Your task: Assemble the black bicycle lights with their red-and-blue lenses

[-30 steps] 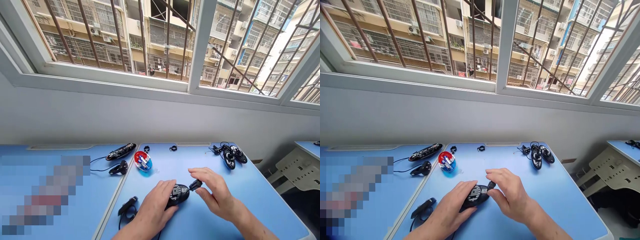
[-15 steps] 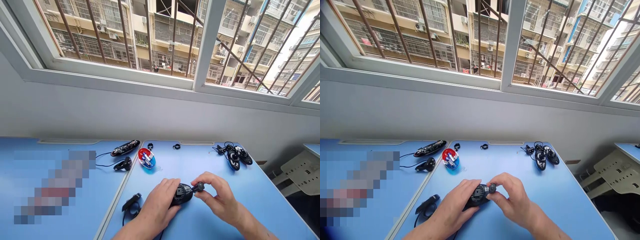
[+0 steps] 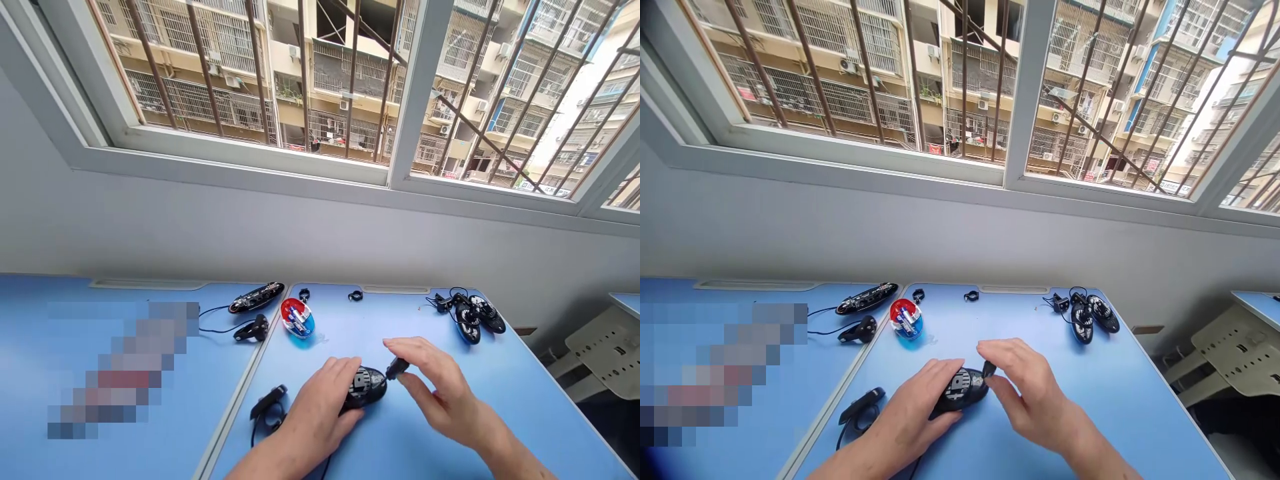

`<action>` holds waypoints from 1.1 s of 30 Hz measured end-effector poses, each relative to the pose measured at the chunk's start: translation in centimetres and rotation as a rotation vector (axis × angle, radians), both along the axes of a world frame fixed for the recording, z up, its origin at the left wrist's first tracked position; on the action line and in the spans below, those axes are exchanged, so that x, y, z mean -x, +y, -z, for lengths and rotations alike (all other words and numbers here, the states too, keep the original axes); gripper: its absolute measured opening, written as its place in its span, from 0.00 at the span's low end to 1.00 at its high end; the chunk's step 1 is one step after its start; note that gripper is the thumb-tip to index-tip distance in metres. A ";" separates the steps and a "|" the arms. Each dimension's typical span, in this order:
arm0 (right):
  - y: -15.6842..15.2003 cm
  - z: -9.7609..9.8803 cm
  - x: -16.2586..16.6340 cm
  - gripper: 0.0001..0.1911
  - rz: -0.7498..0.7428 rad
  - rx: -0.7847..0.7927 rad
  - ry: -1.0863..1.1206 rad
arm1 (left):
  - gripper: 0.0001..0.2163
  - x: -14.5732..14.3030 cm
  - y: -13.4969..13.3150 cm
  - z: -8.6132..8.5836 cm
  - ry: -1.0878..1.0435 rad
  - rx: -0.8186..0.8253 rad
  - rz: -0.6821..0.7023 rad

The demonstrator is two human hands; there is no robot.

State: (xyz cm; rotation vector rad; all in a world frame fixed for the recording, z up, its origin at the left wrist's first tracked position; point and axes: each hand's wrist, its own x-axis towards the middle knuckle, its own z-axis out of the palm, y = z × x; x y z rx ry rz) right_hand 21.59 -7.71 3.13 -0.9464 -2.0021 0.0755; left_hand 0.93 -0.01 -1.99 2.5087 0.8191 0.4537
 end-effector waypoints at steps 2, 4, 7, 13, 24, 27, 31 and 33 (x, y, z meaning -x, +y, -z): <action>-0.3 -0.5 -0.5 0.26 -0.059 0.079 -0.006 | 0.26 0.0 -0.1 -0.1 0.018 0.009 -0.006; -0.4 -0.7 -0.9 0.27 -0.095 0.149 0.017 | 0.26 0.0 -0.1 -0.2 0.023 0.018 -0.009; -0.4 -0.5 -1.4 0.25 -0.093 0.203 0.056 | 0.25 0.0 -0.2 -0.1 0.005 0.028 -0.002; -0.3 -0.2 -1.2 0.18 -0.063 0.164 0.069 | 0.25 0.1 -0.1 -0.1 0.005 0.026 0.007; -0.2 0.0 0.5 0.11 0.049 -0.008 0.052 | 0.24 -0.1 -0.1 -0.1 -0.041 -0.019 -0.001; -0.2 0.2 0.6 0.08 0.069 0.023 0.079 | 0.25 0.0 -0.1 -0.1 -0.032 -0.014 0.001; -0.1 0.8 0.5 0.10 0.100 0.032 0.164 | 0.24 0.0 -0.1 -0.1 -0.020 0.003 -0.010; 0.0 1.1 0.2 0.11 0.135 0.021 0.238 | 0.22 0.0 -0.1 -0.1 -0.022 0.010 -0.019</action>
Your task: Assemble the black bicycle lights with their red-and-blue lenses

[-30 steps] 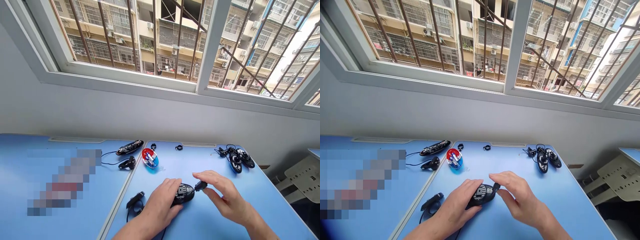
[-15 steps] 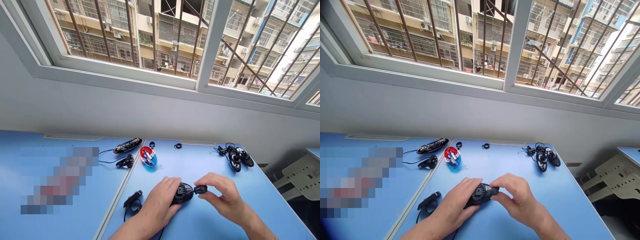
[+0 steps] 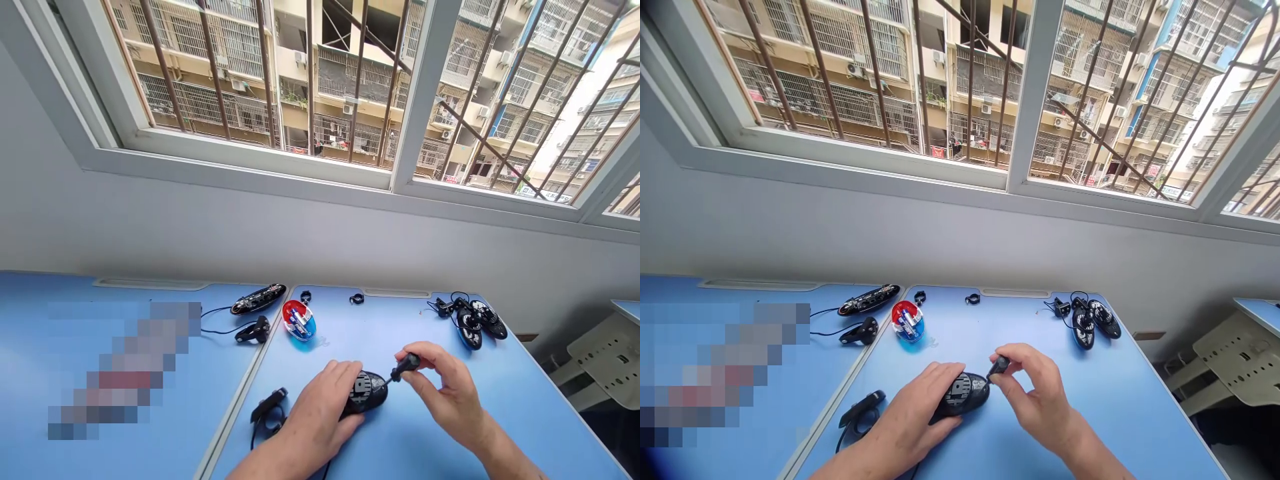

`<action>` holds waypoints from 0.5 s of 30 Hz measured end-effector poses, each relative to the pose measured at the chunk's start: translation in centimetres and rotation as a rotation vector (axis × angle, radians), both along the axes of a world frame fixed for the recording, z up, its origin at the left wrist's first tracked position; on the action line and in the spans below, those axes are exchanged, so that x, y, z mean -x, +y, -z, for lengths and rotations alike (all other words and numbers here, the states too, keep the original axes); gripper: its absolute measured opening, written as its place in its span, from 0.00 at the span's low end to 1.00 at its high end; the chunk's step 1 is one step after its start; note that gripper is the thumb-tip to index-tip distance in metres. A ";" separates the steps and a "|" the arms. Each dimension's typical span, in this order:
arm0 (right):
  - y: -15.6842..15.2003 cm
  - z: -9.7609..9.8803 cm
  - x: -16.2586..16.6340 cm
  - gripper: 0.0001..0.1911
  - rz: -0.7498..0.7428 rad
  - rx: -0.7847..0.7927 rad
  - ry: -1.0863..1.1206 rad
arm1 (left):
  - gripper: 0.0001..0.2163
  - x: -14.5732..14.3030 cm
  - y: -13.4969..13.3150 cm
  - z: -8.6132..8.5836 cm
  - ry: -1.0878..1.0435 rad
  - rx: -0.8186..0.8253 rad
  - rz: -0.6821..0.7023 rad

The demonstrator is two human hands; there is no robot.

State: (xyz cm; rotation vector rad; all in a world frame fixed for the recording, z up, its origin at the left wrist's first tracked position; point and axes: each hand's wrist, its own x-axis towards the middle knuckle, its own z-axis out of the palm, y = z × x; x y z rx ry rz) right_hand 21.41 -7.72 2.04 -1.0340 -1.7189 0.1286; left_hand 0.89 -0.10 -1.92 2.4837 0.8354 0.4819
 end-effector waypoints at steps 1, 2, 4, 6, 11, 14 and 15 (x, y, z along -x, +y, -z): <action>0.0 0.1 -0.3 0.11 0.029 0.002 0.046 | 0.21 0.0 0.0 0.1 -0.002 0.003 -0.002; 0.1 0.2 -0.7 0.11 0.066 0.012 0.095 | 0.21 0.1 0.0 0.2 -0.005 0.004 -0.002; 0.3 0.1 -1.6 0.10 0.146 0.076 0.169 | 0.22 0.2 0.1 0.4 -0.013 0.002 0.000; 0.7 -0.1 -2.6 0.09 0.215 0.203 0.170 | 0.22 0.3 0.1 0.7 -0.028 -0.007 0.004; 1.5 -0.7 -3.9 0.06 0.309 0.573 -0.142 | 0.24 0.5 0.4 1.5 -0.080 -0.025 0.011; 1.7 -0.8 -3.7 0.07 0.419 0.712 -0.384 | 0.24 0.5 0.6 2.1 -0.119 -0.054 -0.018; 1.7 -0.8 -3.6 0.07 0.450 0.733 -0.427 | 0.24 0.5 0.6 2.3 -0.132 -0.063 -0.022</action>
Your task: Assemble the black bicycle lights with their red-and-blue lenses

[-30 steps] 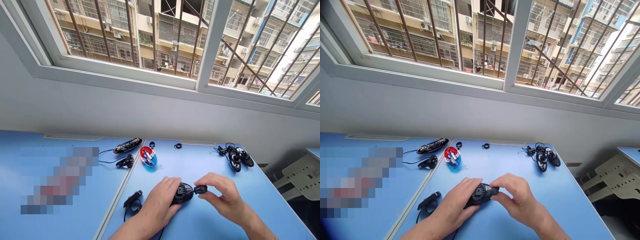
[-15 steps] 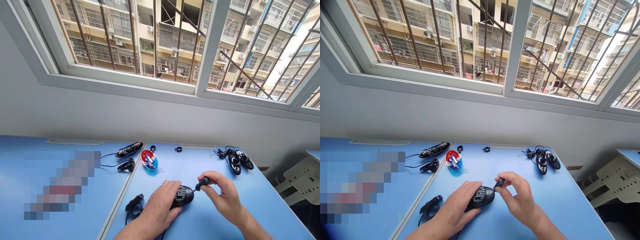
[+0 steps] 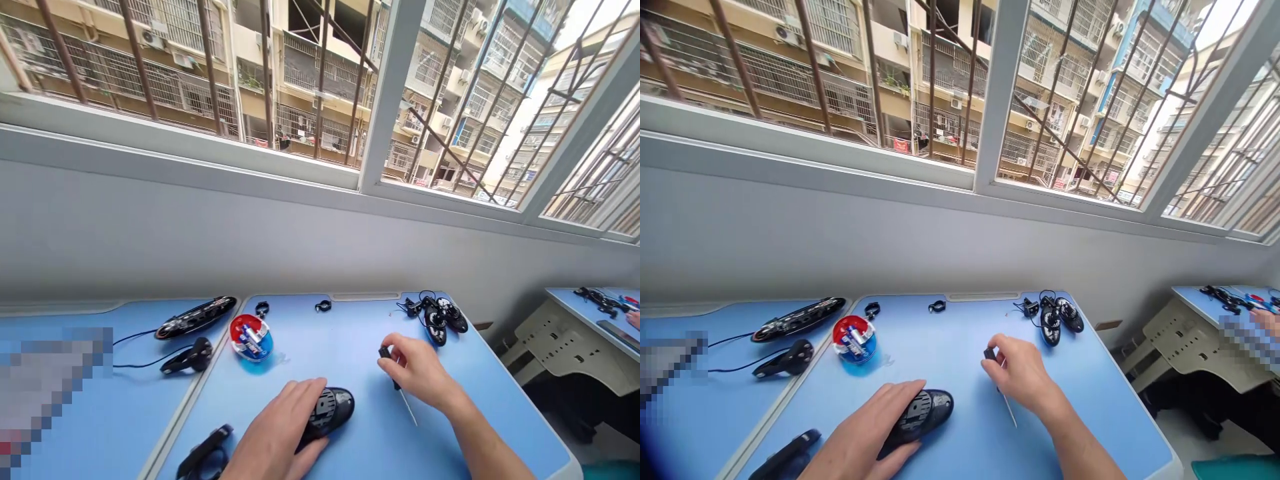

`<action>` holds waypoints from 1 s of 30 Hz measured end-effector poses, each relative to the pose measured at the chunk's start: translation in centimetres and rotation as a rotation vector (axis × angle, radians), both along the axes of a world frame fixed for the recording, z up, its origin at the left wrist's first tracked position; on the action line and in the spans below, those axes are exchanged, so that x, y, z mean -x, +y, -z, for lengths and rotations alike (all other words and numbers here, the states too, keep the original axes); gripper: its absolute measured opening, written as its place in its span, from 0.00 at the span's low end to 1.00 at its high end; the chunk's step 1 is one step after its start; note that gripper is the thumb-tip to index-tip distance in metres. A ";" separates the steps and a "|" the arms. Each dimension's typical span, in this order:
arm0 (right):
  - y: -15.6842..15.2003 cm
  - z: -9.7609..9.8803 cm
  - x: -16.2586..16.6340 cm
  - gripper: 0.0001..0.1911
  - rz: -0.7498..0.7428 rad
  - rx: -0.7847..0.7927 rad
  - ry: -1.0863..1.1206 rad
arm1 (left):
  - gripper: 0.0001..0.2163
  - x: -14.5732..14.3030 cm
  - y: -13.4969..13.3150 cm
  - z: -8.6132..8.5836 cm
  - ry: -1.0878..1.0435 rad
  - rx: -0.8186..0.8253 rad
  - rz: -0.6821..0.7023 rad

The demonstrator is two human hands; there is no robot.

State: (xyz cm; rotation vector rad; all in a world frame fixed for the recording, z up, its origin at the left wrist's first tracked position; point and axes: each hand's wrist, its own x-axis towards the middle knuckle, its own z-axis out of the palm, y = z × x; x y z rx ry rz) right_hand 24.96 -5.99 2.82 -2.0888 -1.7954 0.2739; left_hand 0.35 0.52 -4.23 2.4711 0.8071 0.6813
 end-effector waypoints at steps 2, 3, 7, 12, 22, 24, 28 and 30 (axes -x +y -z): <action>0.1 0.1 0.2 0.07 0.031 0.029 -0.052 | 0.24 0.0 0.1 0.3 -0.017 -0.013 -0.008; 0.2 0.1 0.2 0.07 0.045 0.045 -0.077 | 0.24 0.0 0.1 0.4 -0.022 -0.015 -0.009; 0.6 0.5 0.1 0.08 0.084 0.104 -0.159 | 0.23 0.1 0.1 0.5 -0.026 -0.009 -0.012; 1.0 1.2 -0.3 0.09 0.100 0.142 -0.239 | 0.24 0.0 0.1 0.1 0.012 -0.022 -0.022; 1.1 1.9 -0.4 0.06 0.095 0.191 -0.331 | 0.28 -0.4 -0.7 -3.0 0.171 0.113 -0.039; 1.0 1.9 -0.3 0.06 0.092 0.196 -0.343 | 0.30 -0.4 -0.8 -3.4 0.175 0.139 -0.034; 0.9 1.8 -0.3 0.06 0.087 0.202 -0.358 | 0.33 -0.3 -0.8 -3.6 0.171 0.148 -0.020; 0.9 1.9 -0.3 0.07 0.084 0.201 -0.362 | 0.32 -0.2 -0.8 -3.6 0.172 0.140 -0.010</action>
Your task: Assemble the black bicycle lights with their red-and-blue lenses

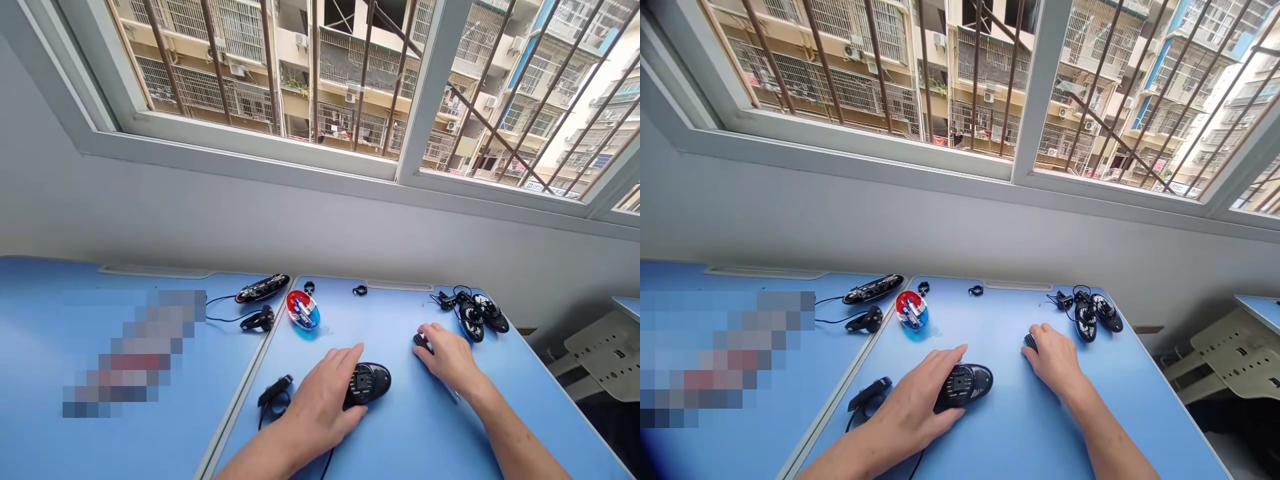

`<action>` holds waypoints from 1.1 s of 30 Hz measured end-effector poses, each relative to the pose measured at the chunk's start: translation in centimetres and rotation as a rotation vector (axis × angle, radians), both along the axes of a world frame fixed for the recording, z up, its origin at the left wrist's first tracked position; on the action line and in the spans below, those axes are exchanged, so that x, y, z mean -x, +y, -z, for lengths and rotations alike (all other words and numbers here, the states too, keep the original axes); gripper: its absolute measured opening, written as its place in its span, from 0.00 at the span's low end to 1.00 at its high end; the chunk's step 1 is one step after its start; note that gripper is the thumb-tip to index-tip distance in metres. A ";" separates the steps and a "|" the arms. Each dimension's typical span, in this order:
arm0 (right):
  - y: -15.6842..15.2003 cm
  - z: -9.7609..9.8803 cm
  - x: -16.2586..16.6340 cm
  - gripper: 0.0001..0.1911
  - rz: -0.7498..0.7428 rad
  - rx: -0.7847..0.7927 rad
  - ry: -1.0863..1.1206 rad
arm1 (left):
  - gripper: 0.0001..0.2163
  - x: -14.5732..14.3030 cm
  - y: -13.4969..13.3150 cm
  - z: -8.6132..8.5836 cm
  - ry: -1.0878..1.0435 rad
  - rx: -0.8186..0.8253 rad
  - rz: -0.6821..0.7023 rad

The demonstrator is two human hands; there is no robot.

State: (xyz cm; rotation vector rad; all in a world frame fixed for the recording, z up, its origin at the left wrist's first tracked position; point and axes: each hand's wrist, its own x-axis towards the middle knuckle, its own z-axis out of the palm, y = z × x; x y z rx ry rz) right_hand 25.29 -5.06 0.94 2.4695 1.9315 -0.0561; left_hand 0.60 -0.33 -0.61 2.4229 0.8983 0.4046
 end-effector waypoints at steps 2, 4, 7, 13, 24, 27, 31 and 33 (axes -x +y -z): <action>0.0 0.0 0.0 0.07 -0.005 0.000 -0.004 | 0.32 0.0 -0.1 -0.1 0.008 -0.010 0.014; 0.0 0.1 0.0 0.07 -0.010 0.000 -0.009 | 0.32 0.1 -0.2 -0.1 0.016 -0.016 0.026; 0.1 0.1 0.1 0.07 -0.012 0.002 -0.022 | 0.32 0.2 -0.2 -0.1 0.008 -0.008 0.036; 0.1 0.3 0.4 0.07 -0.014 0.005 -0.062 | 0.36 0.5 0.0 -0.6 -0.061 0.076 0.037; 0.1 0.6 0.0 0.08 -0.035 0.018 -0.079 | 0.40 1.7 0.6 -2.1 -0.239 0.307 0.029; 0.1 0.6 0.0 0.08 -0.039 0.013 -0.070 | 0.34 2.1 1.2 -1.6 -0.400 0.386 0.042; 0.1 0.7 0.0 0.08 -0.047 0.002 -0.045 | 0.25 2.1 1.6 -0.9 -0.560 0.427 0.008; 0.2 0.9 0.0 0.08 -0.049 -0.008 -0.027 | 0.26 1.9 1.4 -0.9 -0.473 0.413 -0.008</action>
